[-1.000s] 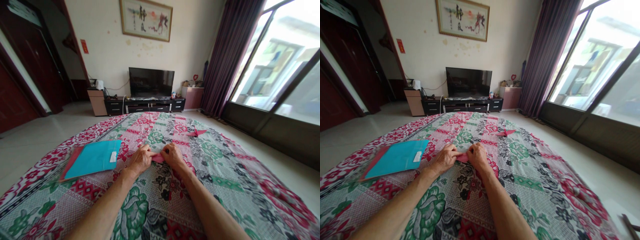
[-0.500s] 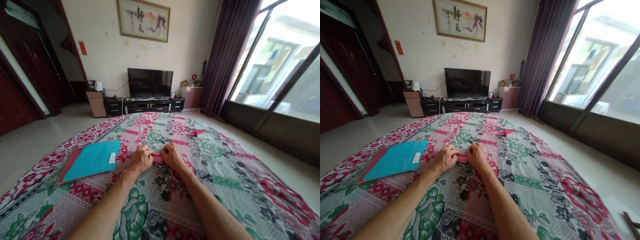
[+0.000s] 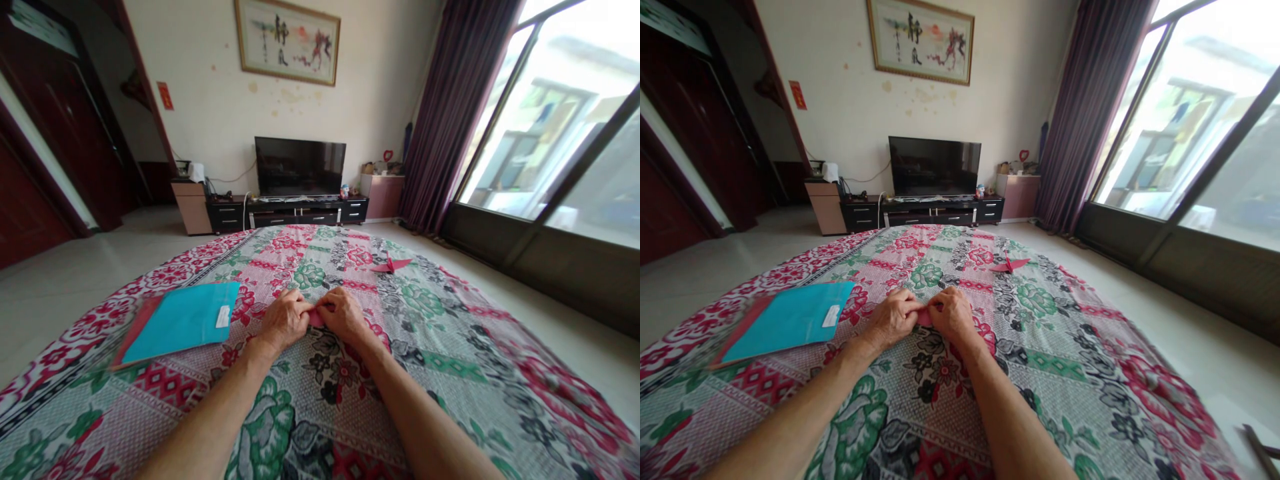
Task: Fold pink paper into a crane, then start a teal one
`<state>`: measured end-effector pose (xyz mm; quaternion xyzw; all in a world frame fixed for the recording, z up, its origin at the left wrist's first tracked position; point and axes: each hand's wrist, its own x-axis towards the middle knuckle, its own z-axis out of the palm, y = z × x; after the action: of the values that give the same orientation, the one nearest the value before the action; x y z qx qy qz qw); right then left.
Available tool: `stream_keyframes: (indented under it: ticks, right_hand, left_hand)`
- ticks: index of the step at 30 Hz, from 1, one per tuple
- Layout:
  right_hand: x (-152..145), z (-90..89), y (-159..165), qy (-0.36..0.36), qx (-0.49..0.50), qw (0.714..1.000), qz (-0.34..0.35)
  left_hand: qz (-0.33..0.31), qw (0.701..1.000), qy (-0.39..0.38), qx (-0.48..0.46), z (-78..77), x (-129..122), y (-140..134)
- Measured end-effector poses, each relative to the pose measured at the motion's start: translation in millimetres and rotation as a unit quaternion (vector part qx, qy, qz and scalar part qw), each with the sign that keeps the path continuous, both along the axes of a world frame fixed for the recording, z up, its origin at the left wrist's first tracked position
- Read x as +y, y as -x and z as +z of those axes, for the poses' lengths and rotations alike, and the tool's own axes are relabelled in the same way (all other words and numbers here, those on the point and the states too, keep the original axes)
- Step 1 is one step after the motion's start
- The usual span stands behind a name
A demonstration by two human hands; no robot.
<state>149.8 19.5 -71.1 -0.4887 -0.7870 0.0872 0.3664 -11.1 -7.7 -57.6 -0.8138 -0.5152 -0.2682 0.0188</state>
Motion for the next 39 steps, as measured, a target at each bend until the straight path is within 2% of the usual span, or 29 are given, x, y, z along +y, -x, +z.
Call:
stream_keyframes:
  ticks: [9, 24, 30, 33, 36, 39]
  right_hand:
    - [7, -0.7, 2, 0.033, 0.004, 0.998, -0.044]
    - [9, 6.0, 0, 0.053, 0.009, 0.997, -0.055]
    - [9, 4.3, -1, 0.036, 0.016, 0.998, -0.043]
    - [7, 4.2, -2, 0.031, 0.022, 0.999, -0.028]
    - [6, 4.5, -3, 0.015, 0.057, 0.997, -0.05]
    - [6, 5.6, -5, 0.006, 0.142, 0.985, -0.098]
  left_hand:
    - [-0.022, 0.999, 0.009, -0.026, -4.6, 5, 8]
    - [-0.029, 0.999, -0.005, -0.03, -4.0, 4, 17]
    - [0.013, 0.998, -0.027, -0.055, -0.3, 6, 4]
    - [-0.005, 1.0, -0.019, -0.007, 0.6, 8, -5]
    - [-0.013, 0.999, -0.01, 0.029, 2.0, 8, -9]
    - [-0.016, 0.999, 0.002, 0.037, 4.4, 7, -10]
